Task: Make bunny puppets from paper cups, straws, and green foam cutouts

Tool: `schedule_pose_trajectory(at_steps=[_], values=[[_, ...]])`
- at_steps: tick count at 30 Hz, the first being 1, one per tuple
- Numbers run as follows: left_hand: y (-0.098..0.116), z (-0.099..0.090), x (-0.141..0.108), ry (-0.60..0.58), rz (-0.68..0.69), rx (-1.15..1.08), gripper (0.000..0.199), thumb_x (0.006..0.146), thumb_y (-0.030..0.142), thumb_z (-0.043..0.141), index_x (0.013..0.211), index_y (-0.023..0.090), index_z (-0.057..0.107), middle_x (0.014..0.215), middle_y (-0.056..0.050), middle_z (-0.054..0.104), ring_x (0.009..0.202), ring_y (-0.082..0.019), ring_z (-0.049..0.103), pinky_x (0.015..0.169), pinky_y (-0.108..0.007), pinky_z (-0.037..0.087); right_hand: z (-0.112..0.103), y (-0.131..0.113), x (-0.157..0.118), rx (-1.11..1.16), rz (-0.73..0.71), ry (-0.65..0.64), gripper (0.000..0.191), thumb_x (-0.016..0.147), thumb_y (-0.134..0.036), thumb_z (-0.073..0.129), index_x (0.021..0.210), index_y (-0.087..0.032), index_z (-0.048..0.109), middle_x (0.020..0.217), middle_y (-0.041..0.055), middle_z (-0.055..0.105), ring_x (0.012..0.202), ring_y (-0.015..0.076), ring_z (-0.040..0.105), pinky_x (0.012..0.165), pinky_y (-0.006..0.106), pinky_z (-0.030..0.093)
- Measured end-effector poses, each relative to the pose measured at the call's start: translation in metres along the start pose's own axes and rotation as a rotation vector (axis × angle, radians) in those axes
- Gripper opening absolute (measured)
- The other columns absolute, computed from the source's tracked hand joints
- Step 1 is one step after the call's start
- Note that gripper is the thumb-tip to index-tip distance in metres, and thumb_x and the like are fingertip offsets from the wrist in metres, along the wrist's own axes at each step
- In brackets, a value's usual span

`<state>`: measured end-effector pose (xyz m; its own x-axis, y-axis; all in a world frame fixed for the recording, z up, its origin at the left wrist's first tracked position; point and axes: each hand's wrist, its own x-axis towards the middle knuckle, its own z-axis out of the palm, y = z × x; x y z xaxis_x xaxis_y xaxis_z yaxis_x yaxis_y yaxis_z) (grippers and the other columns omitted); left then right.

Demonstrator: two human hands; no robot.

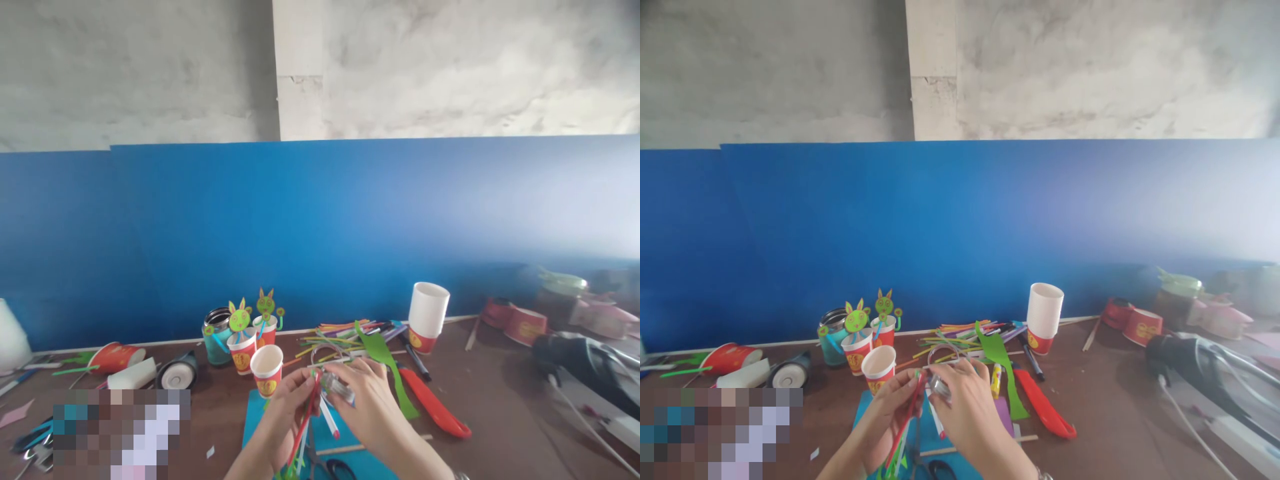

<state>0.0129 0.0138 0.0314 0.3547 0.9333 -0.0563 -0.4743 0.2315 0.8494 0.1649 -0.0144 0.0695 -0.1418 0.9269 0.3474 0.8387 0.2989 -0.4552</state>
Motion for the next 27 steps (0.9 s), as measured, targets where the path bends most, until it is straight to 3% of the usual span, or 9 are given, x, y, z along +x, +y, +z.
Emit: schedule_pose_trajectory(at_steps=[8, 13, 16, 22, 27], values=[[-0.008, -0.01, 0.008, -0.032, -0.053, 0.034, 0.036, 0.062, 0.042, 0.078, 0.072, 0.016, 0.056, 0.056, 0.003, 0.055, 0.047, -0.007, 0.046, 0.048, -0.02, 0.035, 0.003, -0.003, -0.003, -0.017, -0.002, 0.005, 0.027, 0.075, -0.013, 0.052, 0.094, -0.028, 0.064, 0.086, 0.0009, 0.069, 0.089, 0.0195, 0.059, 0.091, 0.035, 0.03], [-0.013, -0.015, 0.014, -0.046, 0.04, 0.152, 0.04, 0.06, 0.046, 0.078, 0.074, 0.018, 0.052, 0.053, 0.006, 0.055, 0.043, -0.008, 0.048, 0.046, -0.02, 0.034, 0.007, -0.003, -0.004, -0.053, -0.024, 0.03, 0.022, 0.076, -0.013, 0.051, 0.088, -0.026, 0.064, 0.076, 0.0, 0.066, 0.082, 0.018, 0.058, 0.091, 0.035, 0.029], [-0.014, -0.011, 0.013, -0.027, 0.066, 0.214, 0.038, 0.065, 0.048, 0.074, 0.071, 0.015, 0.057, 0.053, 0.003, 0.056, 0.049, -0.009, 0.051, 0.051, -0.021, 0.036, 0.009, -0.002, -0.003, -0.059, -0.018, 0.046, 0.02, 0.075, -0.013, 0.052, 0.085, -0.026, 0.064, 0.074, -0.0002, 0.066, 0.079, 0.0178, 0.058, 0.09, 0.035, 0.029], [-0.021, -0.006, 0.012, 0.13, 0.221, 0.228, 0.033, 0.061, 0.043, 0.077, 0.072, 0.016, 0.062, 0.064, 0.001, 0.06, 0.058, -0.011, 0.054, 0.058, -0.023, 0.042, 0.013, -0.002, -0.003, -0.054, 0.007, 0.076, 0.018, 0.076, -0.014, 0.053, 0.084, -0.026, 0.064, 0.074, -0.0003, 0.067, 0.079, 0.019, 0.059, 0.088, 0.036, 0.03], [-0.019, -0.004, 0.008, 0.054, 0.319, 0.433, 0.023, 0.069, 0.031, 0.069, 0.088, 0.017, 0.069, 0.084, -0.007, 0.07, 0.084, -0.022, 0.063, 0.076, -0.03, 0.048, 0.01, -0.003, -0.003, -0.035, 0.05, 0.137, 0.014, 0.078, -0.019, 0.056, 0.086, -0.025, 0.065, 0.078, 0.0016, 0.07, 0.082, 0.0217, 0.061, 0.088, 0.037, 0.031]])
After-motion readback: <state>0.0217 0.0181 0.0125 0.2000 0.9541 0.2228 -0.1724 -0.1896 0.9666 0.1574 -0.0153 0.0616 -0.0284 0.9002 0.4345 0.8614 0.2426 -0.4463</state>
